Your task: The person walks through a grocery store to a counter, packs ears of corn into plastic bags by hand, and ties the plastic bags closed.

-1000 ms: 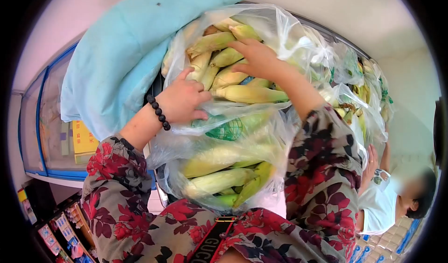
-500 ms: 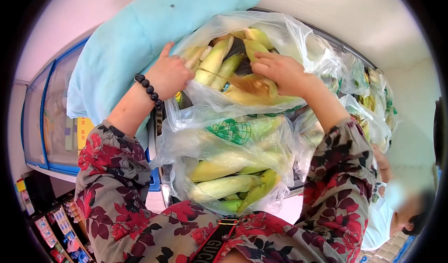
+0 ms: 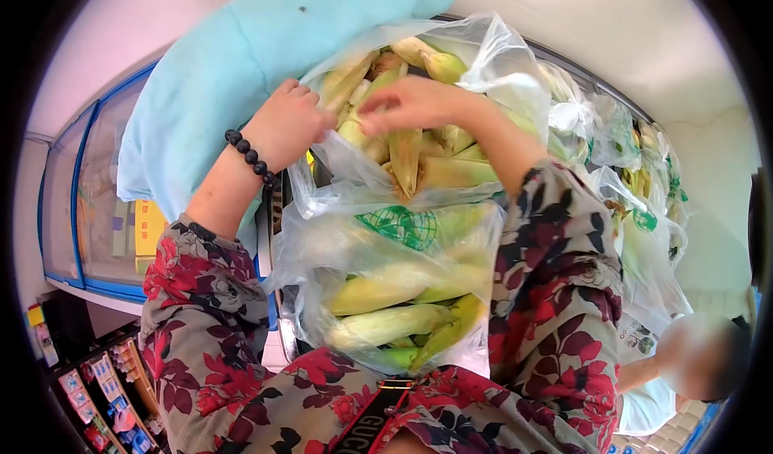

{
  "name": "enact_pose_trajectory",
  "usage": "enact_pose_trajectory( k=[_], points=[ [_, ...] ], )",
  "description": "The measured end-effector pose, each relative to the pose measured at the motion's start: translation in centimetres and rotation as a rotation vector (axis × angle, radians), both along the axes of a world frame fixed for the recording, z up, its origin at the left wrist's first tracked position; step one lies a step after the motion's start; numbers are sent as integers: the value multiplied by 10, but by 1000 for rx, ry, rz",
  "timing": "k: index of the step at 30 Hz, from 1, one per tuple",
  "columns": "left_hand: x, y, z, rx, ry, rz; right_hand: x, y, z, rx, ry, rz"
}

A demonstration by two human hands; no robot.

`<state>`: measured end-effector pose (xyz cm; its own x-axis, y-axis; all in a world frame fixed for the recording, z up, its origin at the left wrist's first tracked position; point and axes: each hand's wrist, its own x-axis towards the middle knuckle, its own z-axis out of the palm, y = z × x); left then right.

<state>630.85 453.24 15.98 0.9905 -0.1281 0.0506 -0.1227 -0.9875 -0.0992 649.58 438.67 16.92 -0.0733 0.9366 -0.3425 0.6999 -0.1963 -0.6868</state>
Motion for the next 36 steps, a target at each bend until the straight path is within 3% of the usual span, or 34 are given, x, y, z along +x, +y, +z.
enact_pose_trajectory(
  k=[3,6,7,10,13,18,20,23,26,32,36],
  points=[
    [1,3,-4,-5,-37,-51,4,51,-55,411,-523,-78],
    [6,7,-10,11,-30,-160,-4,78,-67,443,-647,107],
    [6,8,-14,43,15,-182,-6,85,-60,300,-634,74],
    [2,9,-19,15,104,-107,-17,94,-54,489,-990,110],
    [-6,14,-19,-93,93,-48,-4,99,-41,123,-975,141],
    [-13,31,-29,-82,66,9,36,38,-38,216,-625,124],
    [-13,31,-28,-99,95,53,32,9,-11,-134,-639,111],
    [-9,32,-25,-120,118,96,39,-20,-7,26,-440,61],
    [-6,30,-21,-100,78,115,27,-18,4,-70,-437,44],
    [-5,22,-21,-108,-1,123,17,-19,-47,445,-980,-197],
    [-13,24,-31,-191,49,145,8,-58,-16,514,-730,-109]
  ],
)
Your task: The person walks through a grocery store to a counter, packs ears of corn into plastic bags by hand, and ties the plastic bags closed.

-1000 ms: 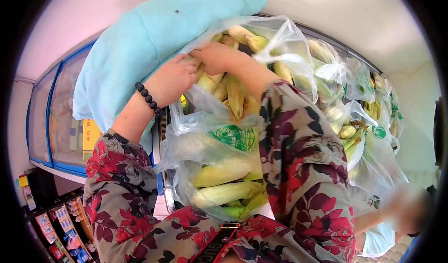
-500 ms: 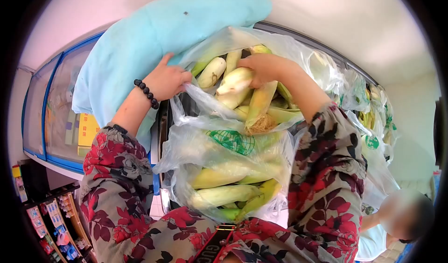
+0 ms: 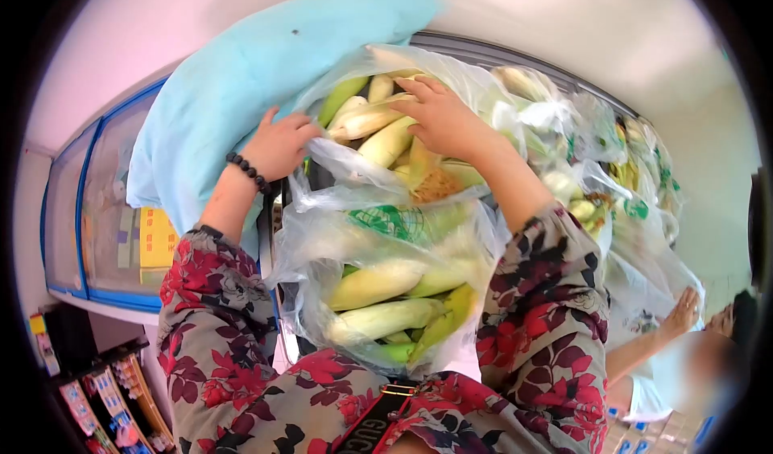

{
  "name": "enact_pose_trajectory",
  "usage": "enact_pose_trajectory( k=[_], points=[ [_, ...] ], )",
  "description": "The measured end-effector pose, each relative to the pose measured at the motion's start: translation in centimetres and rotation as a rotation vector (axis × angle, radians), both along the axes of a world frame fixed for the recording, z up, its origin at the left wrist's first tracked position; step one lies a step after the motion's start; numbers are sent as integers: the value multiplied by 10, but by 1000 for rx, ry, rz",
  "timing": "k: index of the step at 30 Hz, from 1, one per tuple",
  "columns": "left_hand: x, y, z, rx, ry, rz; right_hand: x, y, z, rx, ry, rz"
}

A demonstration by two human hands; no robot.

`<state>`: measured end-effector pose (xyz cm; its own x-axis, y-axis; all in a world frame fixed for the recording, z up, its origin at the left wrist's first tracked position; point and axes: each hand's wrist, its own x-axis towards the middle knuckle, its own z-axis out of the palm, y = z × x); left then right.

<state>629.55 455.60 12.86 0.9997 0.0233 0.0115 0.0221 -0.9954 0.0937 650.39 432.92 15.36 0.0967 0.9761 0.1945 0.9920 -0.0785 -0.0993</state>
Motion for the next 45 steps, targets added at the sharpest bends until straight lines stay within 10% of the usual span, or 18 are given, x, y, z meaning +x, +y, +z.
enact_pose_trajectory(
  k=[7,18,30,45],
  points=[
    [-30,-4,9,-191,-315,-65,-109,-217,50,508,559,-581],
    [-66,1,-34,-327,-703,63,-407,-410,-199,796,1239,-1831],
    [-179,-66,-89,-228,-791,335,-528,-447,-358,-8,1064,-1623],
    [-199,-191,-84,-215,-748,159,-695,-492,-386,178,1494,-1739]
  ],
)
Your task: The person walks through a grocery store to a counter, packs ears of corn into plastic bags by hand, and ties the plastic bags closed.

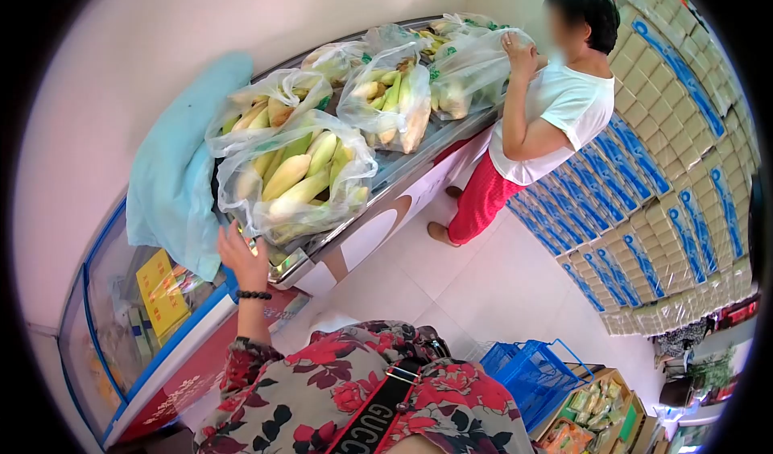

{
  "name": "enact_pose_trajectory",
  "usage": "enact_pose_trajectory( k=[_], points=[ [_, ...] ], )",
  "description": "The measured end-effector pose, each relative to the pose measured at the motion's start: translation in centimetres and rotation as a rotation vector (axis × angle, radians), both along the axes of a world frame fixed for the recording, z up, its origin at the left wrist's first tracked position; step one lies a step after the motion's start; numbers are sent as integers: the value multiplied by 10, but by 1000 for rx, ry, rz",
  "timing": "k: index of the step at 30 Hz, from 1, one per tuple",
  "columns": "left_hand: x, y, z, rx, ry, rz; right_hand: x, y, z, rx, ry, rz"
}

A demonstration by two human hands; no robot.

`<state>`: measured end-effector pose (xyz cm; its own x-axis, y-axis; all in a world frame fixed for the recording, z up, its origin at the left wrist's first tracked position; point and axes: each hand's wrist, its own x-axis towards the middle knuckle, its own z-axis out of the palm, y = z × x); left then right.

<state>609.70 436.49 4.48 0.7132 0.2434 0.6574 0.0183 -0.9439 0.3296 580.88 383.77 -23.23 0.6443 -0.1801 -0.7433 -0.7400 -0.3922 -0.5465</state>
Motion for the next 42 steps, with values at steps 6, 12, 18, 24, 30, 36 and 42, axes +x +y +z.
enact_pose_trajectory(
  k=[6,12,18,24,30,36,42],
  points=[
    [36,-13,2,-7,25,-99,-6,29,1,-6,-3,-58],
    [55,19,-8,-13,46,-173,-2,73,6,-41,-26,-78],
    [58,79,-11,-90,82,-155,-5,122,22,-53,-78,-65],
    [60,105,-11,-124,81,-130,27,155,68,-7,62,-318],
    [67,106,-10,-91,26,-184,30,148,44,54,-81,-143],
    [61,111,-15,-116,20,-149,8,119,-42,-49,-32,-191],
    [55,91,-15,-98,51,-117,2,99,-12,-60,-84,-208]
  ],
)
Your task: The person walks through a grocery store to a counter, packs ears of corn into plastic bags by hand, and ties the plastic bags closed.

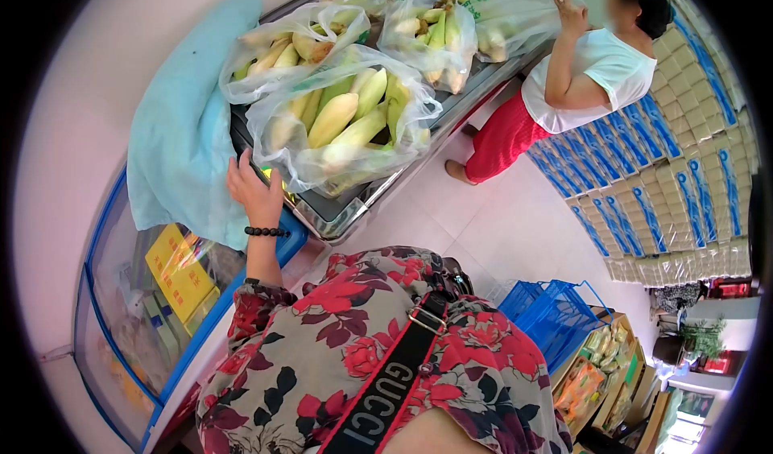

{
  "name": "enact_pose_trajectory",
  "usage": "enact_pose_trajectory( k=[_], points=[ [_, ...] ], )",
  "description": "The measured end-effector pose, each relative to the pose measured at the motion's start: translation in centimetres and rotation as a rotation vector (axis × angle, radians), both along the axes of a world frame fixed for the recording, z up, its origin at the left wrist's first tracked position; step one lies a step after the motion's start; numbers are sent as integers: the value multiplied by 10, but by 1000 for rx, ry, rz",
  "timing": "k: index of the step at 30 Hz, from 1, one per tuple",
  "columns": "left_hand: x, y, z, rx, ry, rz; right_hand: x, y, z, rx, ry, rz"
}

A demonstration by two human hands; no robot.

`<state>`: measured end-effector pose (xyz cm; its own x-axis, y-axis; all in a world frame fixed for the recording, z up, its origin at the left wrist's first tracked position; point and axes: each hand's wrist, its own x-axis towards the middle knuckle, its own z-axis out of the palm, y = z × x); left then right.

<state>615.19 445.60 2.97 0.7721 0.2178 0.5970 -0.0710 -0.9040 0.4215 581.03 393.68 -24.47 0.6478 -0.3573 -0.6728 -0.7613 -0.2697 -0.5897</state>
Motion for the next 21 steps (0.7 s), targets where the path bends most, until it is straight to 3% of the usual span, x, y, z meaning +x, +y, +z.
enact_pose_trajectory(
  k=[6,9,12,16,21],
  points=[
    [-2,-61,-3,-25,-13,-1,-34,-70,-41,100,-190,-62],
    [-3,-95,-6,-23,3,-6,-29,-96,3,266,-204,-172],
    [-9,-125,-1,-31,-3,1,24,-103,71,194,26,-316],
    [-14,-142,3,-20,-11,15,100,-140,83,203,-104,-248],
    [13,-134,30,-18,-86,79,250,-119,175,239,-383,8]
  ],
)
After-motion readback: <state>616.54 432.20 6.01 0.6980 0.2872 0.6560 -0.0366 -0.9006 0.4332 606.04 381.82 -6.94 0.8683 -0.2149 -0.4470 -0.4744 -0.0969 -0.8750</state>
